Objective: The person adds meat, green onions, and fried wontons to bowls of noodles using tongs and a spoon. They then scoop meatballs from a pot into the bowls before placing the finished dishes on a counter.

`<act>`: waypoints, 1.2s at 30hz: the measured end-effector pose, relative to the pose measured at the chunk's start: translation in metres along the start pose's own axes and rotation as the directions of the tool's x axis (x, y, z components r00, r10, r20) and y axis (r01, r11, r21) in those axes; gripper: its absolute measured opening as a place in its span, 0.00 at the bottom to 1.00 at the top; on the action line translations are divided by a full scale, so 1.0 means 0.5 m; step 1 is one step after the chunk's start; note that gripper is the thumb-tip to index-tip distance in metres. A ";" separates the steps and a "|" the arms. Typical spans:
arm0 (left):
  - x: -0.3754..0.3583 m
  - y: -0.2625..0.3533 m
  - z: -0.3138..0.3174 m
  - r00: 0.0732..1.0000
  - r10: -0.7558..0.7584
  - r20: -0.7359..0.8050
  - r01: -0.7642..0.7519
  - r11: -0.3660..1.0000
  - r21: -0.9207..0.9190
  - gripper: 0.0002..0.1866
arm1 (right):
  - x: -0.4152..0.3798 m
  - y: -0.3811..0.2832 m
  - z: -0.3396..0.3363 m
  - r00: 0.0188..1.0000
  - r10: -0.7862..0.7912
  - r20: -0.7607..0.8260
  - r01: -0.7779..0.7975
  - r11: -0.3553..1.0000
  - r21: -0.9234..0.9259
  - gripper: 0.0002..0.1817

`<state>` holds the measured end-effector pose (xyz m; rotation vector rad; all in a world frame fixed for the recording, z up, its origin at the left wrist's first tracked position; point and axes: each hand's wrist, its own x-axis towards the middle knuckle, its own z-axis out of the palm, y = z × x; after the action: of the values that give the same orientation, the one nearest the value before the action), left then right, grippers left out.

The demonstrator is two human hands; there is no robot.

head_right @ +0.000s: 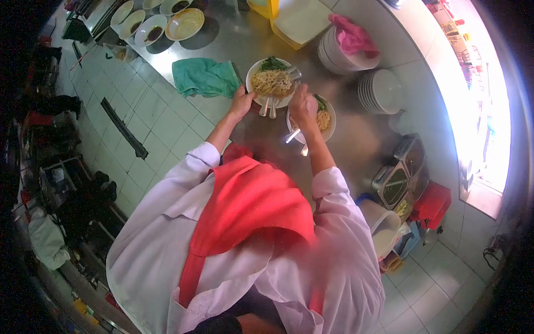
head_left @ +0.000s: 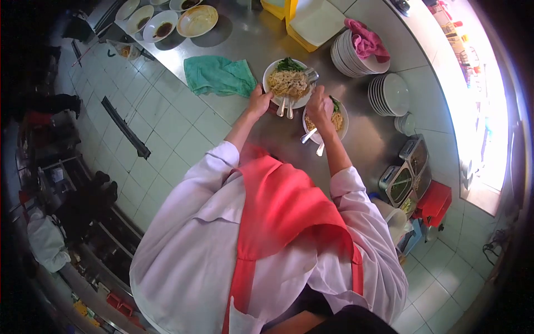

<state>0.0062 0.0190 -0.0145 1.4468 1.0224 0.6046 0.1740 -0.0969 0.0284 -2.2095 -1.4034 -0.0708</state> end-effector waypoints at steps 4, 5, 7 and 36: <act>0.023 -0.058 0.015 0.994 -0.098 0.052 0.106 0.976 -0.190 0.18 | -0.008 -0.009 -0.005 0.992 -0.060 -0.110 0.072 0.991 0.115 0.05; 0.017 -0.046 0.011 0.979 -0.177 0.097 0.195 0.955 -0.225 0.17 | -0.010 -0.011 0.001 1.000 0.009 -0.022 -0.008 0.999 0.034 0.06; -0.008 0.025 -0.007 0.955 -0.254 0.153 0.286 0.927 -0.243 0.16 | -0.013 -0.015 0.000 0.999 0.040 0.003 -0.040 0.999 0.031 0.06; -0.032 0.096 -0.017 0.957 -0.254 0.143 0.283 0.927 -0.245 0.19 | -0.013 -0.051 -0.014 0.986 0.107 -0.127 -0.083 0.980 0.179 0.04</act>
<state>0.0028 0.0141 0.0363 1.0712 0.9922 0.4377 0.1507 -0.0969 0.0425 -2.0832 -1.1824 -0.0614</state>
